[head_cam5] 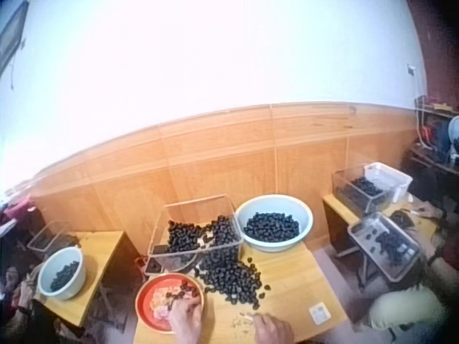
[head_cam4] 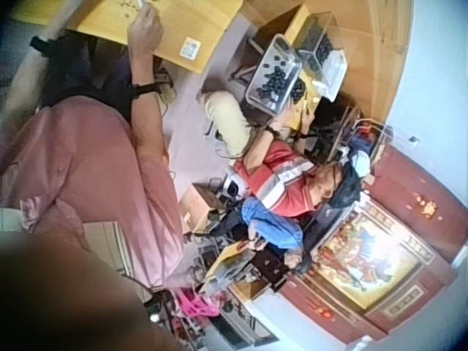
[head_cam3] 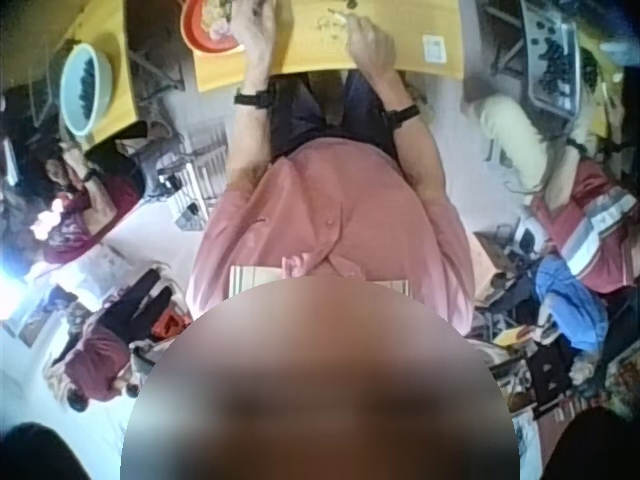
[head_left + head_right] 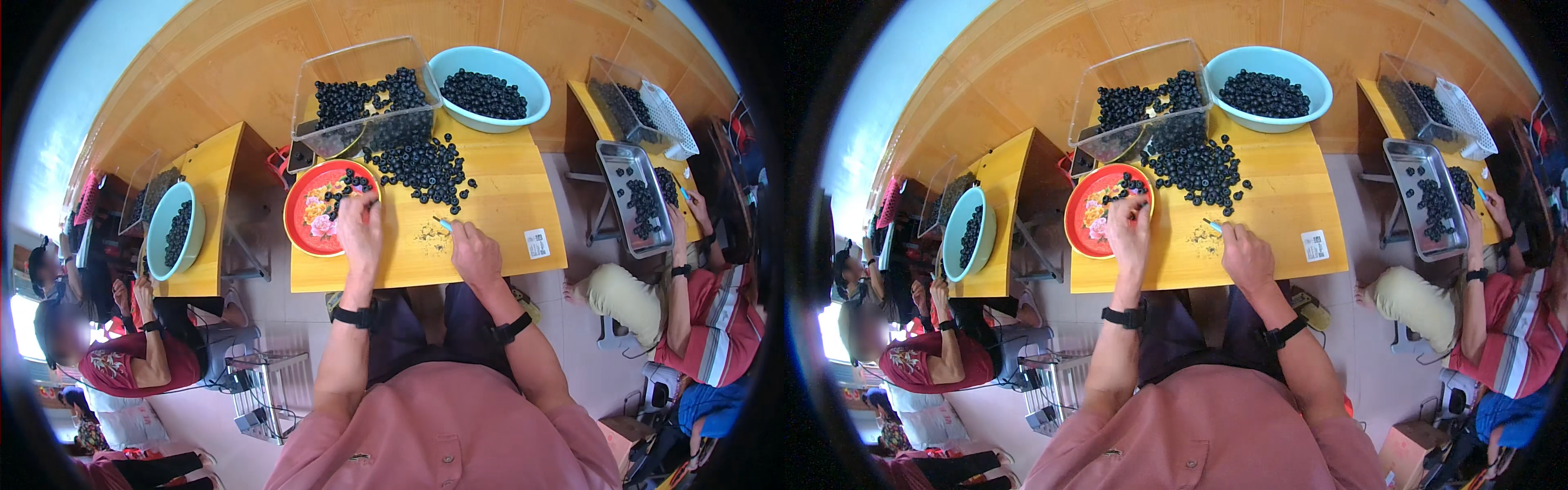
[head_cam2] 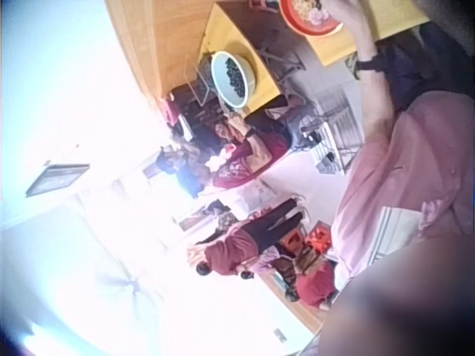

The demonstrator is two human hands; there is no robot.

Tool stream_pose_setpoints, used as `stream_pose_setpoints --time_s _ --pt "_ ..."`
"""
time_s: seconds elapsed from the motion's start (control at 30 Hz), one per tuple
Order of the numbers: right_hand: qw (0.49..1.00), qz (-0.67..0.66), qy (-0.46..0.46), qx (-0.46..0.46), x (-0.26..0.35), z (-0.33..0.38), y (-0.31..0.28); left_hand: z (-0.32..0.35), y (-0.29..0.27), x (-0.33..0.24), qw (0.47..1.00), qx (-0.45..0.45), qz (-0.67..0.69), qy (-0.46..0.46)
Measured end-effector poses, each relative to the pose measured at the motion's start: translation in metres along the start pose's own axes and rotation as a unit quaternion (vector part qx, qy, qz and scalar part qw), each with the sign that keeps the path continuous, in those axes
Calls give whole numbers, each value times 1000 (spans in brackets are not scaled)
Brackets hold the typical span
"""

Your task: Sorting and removing stems from small dark berries at a processing table.

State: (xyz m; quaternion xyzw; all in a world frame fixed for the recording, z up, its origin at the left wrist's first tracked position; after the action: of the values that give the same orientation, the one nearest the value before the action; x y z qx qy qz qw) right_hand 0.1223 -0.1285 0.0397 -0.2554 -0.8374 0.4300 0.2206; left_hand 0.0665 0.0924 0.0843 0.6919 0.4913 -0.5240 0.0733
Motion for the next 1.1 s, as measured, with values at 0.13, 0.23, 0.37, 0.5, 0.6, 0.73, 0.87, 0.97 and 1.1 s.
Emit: stream_pose_setpoints --time_s 0.13,0.23,0.37,0.5,0.6,0.73,0.87,0.97,1.1 --pt "1000 -1 12 11 -4 2 3 -21 15 -23 986 13 -133 103" --pt "1000 -8 16 9 -3 1 2 -10 57 -26 970 138 -136 146" --pt "1000 -17 8 -10 1 -1 -3 -2 89 -7 962 174 -162 134" --pt "1000 -16 9 -16 -2 1 -1 4 98 1 953 222 -181 97" --pt "1000 0 2 -5 -1 1 -1 8 93 -2 956 204 -184 101" --pt "1000 -2 1 -18 -1 0 -2 13 92 -9 957 199 -172 118" --pt "1000 -8 3 -21 -1 1 -3 12 92 -7 962 194 -159 111" --pt "1000 -13 3 -28 -3 1 -3 13 91 -7 967 202 -132 77" --pt "1000 -18 0 -10 0 0 4 22 75 19 979 178 18 -98"
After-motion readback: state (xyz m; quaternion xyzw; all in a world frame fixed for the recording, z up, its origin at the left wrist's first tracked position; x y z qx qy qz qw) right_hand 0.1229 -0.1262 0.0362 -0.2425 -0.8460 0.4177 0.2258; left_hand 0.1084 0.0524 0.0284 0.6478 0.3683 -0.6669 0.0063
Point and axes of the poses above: each hand's wrist, its own z-axis away from the middle knuckle, its own y-axis out of the palm, x = y × z, the point moved 8 cm from there along -z, towards the middle knuckle, and after that the axes turned 8 degrees about -y, right-handed, at the moved point
